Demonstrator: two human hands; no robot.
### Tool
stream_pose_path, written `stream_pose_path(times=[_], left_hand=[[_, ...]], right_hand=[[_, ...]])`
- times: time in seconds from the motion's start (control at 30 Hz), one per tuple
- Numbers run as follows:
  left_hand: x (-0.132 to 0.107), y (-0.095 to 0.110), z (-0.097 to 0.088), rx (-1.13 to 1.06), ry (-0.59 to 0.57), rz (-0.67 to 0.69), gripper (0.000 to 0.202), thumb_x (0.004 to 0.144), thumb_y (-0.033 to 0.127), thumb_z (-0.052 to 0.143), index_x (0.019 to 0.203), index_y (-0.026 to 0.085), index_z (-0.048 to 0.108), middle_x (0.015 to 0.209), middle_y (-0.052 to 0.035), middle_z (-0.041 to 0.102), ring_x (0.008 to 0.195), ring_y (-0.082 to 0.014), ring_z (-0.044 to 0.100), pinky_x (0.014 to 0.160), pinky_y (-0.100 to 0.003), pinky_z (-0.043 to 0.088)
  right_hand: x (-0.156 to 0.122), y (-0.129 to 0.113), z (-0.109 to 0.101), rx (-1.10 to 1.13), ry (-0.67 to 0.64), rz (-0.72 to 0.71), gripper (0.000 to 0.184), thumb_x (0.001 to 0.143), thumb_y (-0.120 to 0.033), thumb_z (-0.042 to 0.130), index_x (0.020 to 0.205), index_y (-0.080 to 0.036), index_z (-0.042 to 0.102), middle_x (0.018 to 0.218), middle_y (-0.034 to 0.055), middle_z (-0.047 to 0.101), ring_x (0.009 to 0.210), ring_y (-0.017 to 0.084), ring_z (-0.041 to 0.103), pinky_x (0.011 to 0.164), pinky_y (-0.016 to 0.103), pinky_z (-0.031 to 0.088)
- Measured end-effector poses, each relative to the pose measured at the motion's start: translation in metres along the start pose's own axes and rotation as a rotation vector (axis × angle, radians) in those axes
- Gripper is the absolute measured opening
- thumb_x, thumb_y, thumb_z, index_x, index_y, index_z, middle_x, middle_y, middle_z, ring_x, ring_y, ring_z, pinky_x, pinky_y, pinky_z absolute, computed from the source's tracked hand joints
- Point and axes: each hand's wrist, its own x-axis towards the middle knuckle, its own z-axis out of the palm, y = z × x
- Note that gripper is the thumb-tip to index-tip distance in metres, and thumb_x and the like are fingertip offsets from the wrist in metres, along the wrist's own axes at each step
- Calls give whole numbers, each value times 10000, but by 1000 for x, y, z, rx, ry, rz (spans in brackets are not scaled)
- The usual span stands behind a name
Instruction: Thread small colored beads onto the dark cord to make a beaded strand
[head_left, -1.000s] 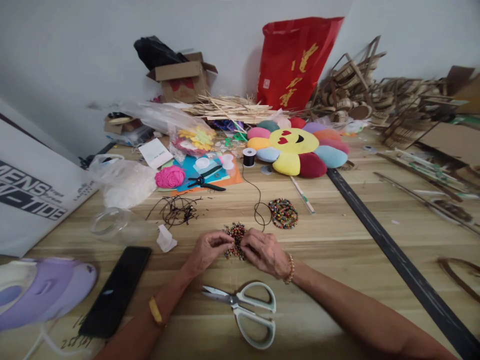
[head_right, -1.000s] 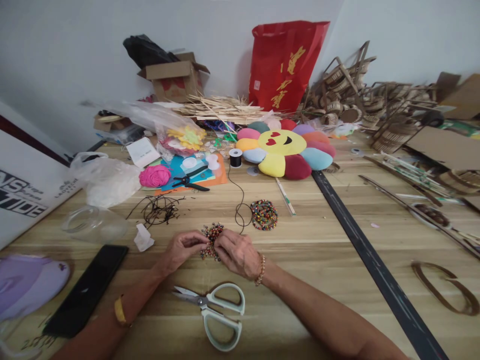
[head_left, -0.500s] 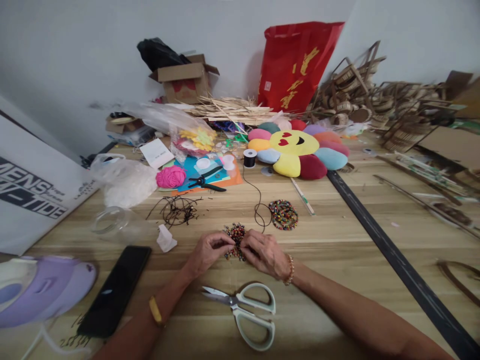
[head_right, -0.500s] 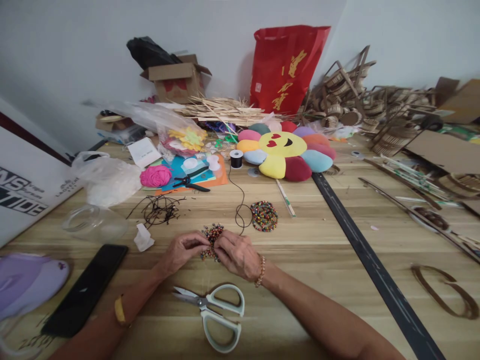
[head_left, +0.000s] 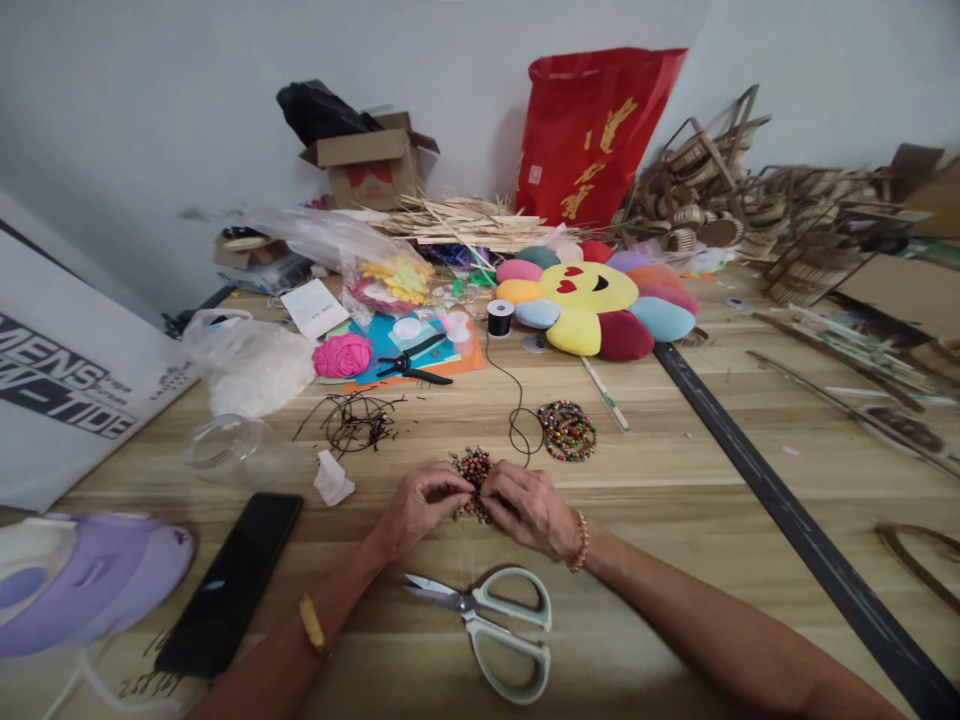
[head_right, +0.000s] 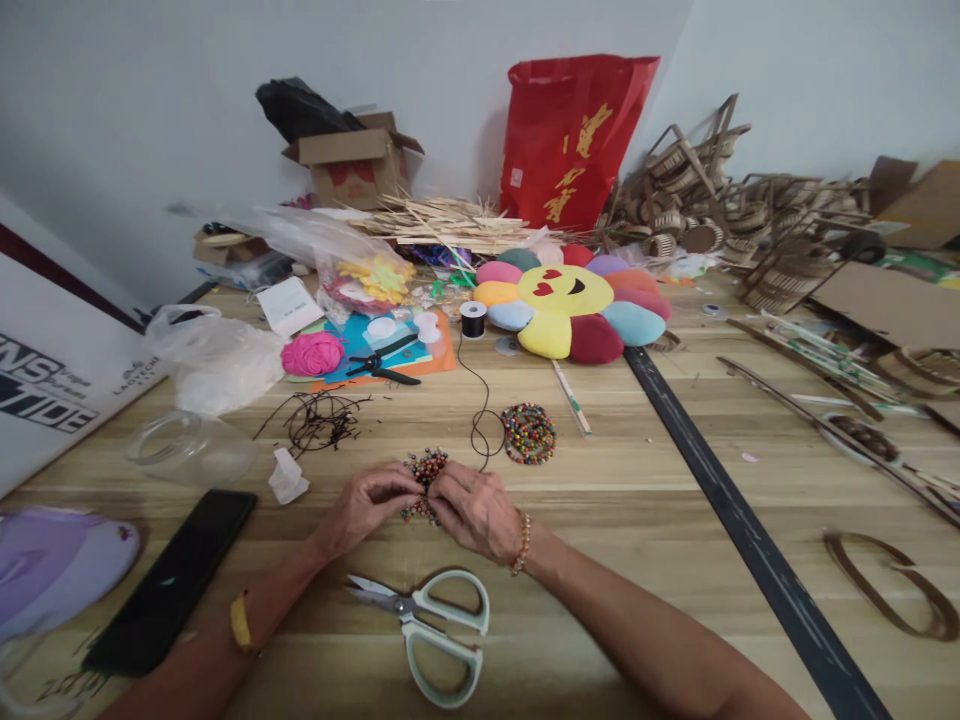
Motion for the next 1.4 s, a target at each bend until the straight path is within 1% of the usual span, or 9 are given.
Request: stream_pose_path(times=[0.2,0.33,0.43,0.67,0.9,1.07,1.17,1.33,1.4], left_hand=[[0,10,2,98,-12,32,131,805,227,616,742,140,690,705,-55,643,705,-164,577,677,-263,456],[0,14,3,140,-19,32,122,802,205,597,725,143,667,698,-49,633,699,-160,568,675,-256,449],[0,15,3,155,-26,30,116,800,199,589,726,145,660,697,-44,632,700,-158,565,672,-251,444],[0,17,3,183,-36,-16,116,795,206,578,731,145,653,695,-40,627,684,-155,563,658,-241,443],[-1,17,4,187,-36,-40,100,784,185,565,732,145,640,680,-28,627,649,-140,560,632,-225,436],[-2,17,3,205,-17,-54,93,778,184,572,740,138,643,663,-21,613,632,-134,553,619,-222,436],[-2,15,3,138,-1,-79,90,770,192,594,748,130,656,685,-32,632,643,-131,563,621,-218,446],[-1,8,2,-132,35,-187,168,720,273,699,778,116,693,766,-66,689,718,-157,620,677,-240,501],[-1,6,1,-188,41,-220,193,698,286,728,785,115,707,775,-68,702,726,-161,631,696,-250,513]], right_hand=[[1,0,0,4,2,-23,103,940,-181,450,883,-184,536,816,46,587,700,136,538,579,228,408],[2,0,-1,15,18,-34,98,950,-218,464,915,-181,548,818,49,601,713,143,549,584,233,422],[1,0,-2,10,14,-40,115,960,-244,464,941,-180,558,822,49,613,719,144,558,596,237,429],[0,1,-2,-34,-32,-38,143,962,-231,449,919,-186,577,847,51,616,735,144,566,590,237,421],[0,2,-1,-37,-15,-40,132,960,-224,446,927,-185,568,837,58,613,734,152,567,594,242,433],[1,2,1,-47,18,-32,105,954,-213,449,912,-183,540,810,48,605,693,149,551,570,241,415],[1,2,0,-41,30,-26,98,956,-210,441,912,-181,524,802,46,596,689,148,543,574,241,414],[1,1,-1,-32,31,-26,86,956,-199,435,921,-181,512,809,49,591,698,150,542,578,243,411],[1,0,-1,-31,34,-25,86,957,-203,436,920,-184,511,809,49,592,694,150,542,572,243,406]])
